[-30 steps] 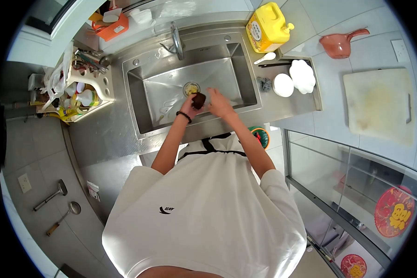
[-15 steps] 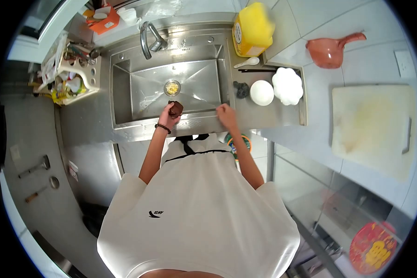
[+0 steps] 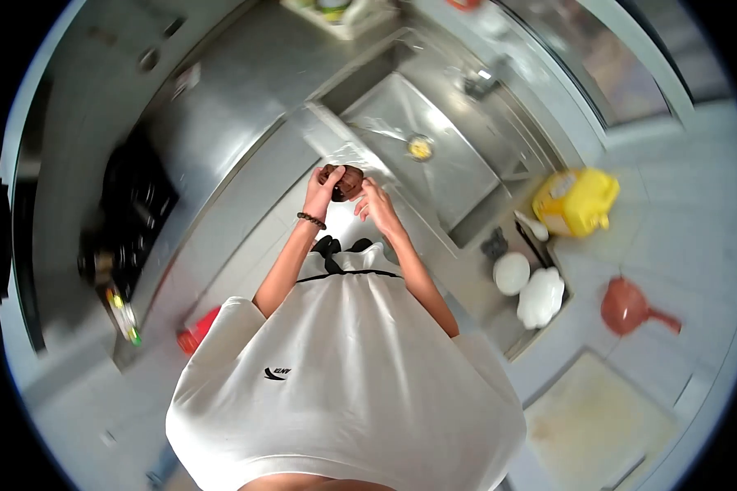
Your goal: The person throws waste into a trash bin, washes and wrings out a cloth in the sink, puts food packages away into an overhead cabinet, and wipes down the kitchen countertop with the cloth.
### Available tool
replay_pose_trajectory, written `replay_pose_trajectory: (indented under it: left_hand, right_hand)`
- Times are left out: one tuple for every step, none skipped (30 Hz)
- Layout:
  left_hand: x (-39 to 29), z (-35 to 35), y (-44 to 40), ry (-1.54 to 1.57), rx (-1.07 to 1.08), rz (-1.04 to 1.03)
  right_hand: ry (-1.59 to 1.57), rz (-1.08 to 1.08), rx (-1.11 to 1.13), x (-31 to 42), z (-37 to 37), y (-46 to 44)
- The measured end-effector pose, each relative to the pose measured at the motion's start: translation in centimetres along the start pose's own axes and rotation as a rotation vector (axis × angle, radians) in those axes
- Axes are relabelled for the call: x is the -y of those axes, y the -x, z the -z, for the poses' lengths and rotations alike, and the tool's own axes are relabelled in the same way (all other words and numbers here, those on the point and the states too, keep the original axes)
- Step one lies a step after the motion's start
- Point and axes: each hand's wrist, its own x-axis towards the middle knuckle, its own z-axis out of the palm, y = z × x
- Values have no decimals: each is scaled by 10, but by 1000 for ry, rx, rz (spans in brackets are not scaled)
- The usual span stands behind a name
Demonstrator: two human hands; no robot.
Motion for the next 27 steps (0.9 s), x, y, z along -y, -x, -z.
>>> replay_pose_trajectory:
  left_hand:
    - [-8, 18, 13, 26, -93, -71]
    - [-12, 39, 25, 77, -170, -124]
    - [-11, 62, 36, 87, -233, -159]
    - [-10, 86, 46, 95, -296, -192]
    - [-12, 110, 60, 99, -322, -215]
    - [-16, 137, 75, 130, -382, -224]
    - [-20, 166, 91, 147, -403, -240]
    - [-22, 195, 105, 158, -419, -264]
    - [-19, 222, 121, 192, -461, -308]
    - [-17, 248, 135, 217, -516, -324]
    - [-13, 273, 151, 276, -543, -346]
    - [-10, 297, 166, 334, -569, -372]
    - [-9, 322, 179, 410, -563, -384]
    - [-9, 345, 194, 493, -570, -391]
    - [0, 366, 203, 461, -629, -405]
    - [8, 386, 211, 428, -689, -415]
    - [8, 402, 222, 476, -713, -421]
    - [14, 417, 230, 496, -765, -427]
    - [23, 431, 234, 512, -813, -448]
    - [32, 443, 237, 526, -850, -466]
    - [35, 454, 241, 570, -898, -494]
    - [39, 464, 245, 586, -941, -498]
    - [38, 476, 254, 621, -959, -495]
    - [38, 488, 260, 656, -978, -493]
    - [40, 496, 264, 666, -1005, -482]
    - [42, 508, 265, 676, -1043, -488]
    - [44, 520, 266, 632, -1058, -480]
  right_hand:
    - [-28, -74, 2, -3, -20, -5]
    - [16, -92, 69, -3, -43, -8]
    - [28, -72, 135, -1, -70, -9]
    - [38, -54, 202, 2, -99, -9]
    - [84, -16, 267, 4, -127, -5]
    - [120, -35, 321, -4, -152, -8]
    - [164, -42, 397, -14, -178, -12]
    - [204, -40, 473, -22, -206, -15]
    - [249, -49, 485, -26, -236, -9]
    - [281, -59, 538, -34, -264, -6]
    - [294, -57, 556, -43, -293, -3]
    - [306, -56, 575, -52, -320, -1]
    - [320, -59, 600, -60, -346, 1]
    - [350, -81, 665, -69, -373, 4]
    - [364, -58, 668, -77, -398, 7]
    - [376, -34, 672, -85, -424, 7]
    - [399, -55, 718, -95, -443, 8]
    - [441, -34, 734, -103, -462, 7]
    - [481, -12, 752, -113, -479, 6]
    - [501, -28, 789, -121, -497, 8]
    - [448, -89, 807, -127, -514, 10]
    - [396, -151, 822, -133, -531, 12]
    - [391, -165, 850, -138, -550, 16]
    - [406, -182, 883, -145, -566, 17]
    - [365, -247, 876, -151, -580, 18]
    - [326, -314, 867, -156, -596, 18]
    - [337, -334, 891, -161, -614, 18]
